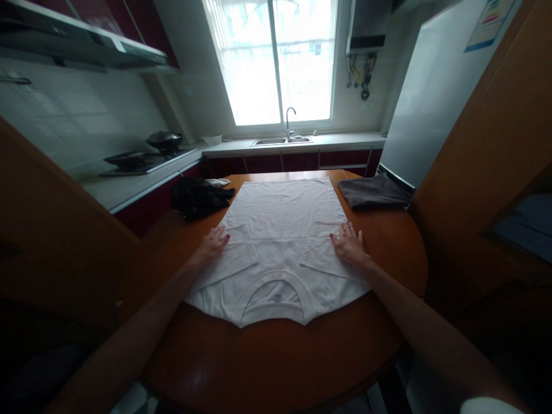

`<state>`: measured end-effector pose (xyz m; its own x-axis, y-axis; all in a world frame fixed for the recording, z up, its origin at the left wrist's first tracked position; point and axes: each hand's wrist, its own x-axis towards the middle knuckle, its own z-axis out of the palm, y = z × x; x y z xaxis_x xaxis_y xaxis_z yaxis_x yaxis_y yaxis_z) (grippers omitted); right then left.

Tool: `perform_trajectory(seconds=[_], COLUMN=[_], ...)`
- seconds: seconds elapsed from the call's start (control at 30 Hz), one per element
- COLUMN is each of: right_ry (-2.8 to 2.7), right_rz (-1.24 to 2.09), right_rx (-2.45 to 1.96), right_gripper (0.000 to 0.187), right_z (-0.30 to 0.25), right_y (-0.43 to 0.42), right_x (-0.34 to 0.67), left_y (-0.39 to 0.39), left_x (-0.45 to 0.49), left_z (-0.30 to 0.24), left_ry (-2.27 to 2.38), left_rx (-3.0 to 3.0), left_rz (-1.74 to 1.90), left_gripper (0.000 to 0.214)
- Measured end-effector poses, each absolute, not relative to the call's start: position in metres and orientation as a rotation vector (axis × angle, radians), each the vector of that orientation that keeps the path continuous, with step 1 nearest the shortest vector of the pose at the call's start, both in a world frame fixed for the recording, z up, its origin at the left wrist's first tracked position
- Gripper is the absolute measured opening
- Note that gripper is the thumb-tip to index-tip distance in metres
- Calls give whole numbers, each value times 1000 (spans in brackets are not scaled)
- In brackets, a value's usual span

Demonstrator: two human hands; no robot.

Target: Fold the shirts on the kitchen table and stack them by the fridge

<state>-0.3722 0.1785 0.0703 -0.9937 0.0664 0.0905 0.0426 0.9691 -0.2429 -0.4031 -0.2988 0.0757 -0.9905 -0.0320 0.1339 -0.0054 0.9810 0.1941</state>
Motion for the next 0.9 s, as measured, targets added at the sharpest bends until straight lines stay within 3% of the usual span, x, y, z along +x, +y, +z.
perform_trajectory(seconds=[0.5,0.9], right_ry=[-3053,-3033], right_rz=[266,276], right_rx=[-26,235], right_gripper=[69,65], right_z=[67,69], right_y=[177,148], right_x=[-374,-356], left_y=[-266,-231], left_x=[-391,-363], left_z=[78,74], left_ry=[-3084,-3021], left_rx=[-113,-413], left_rz=[-145,-226], left_gripper=[72,62])
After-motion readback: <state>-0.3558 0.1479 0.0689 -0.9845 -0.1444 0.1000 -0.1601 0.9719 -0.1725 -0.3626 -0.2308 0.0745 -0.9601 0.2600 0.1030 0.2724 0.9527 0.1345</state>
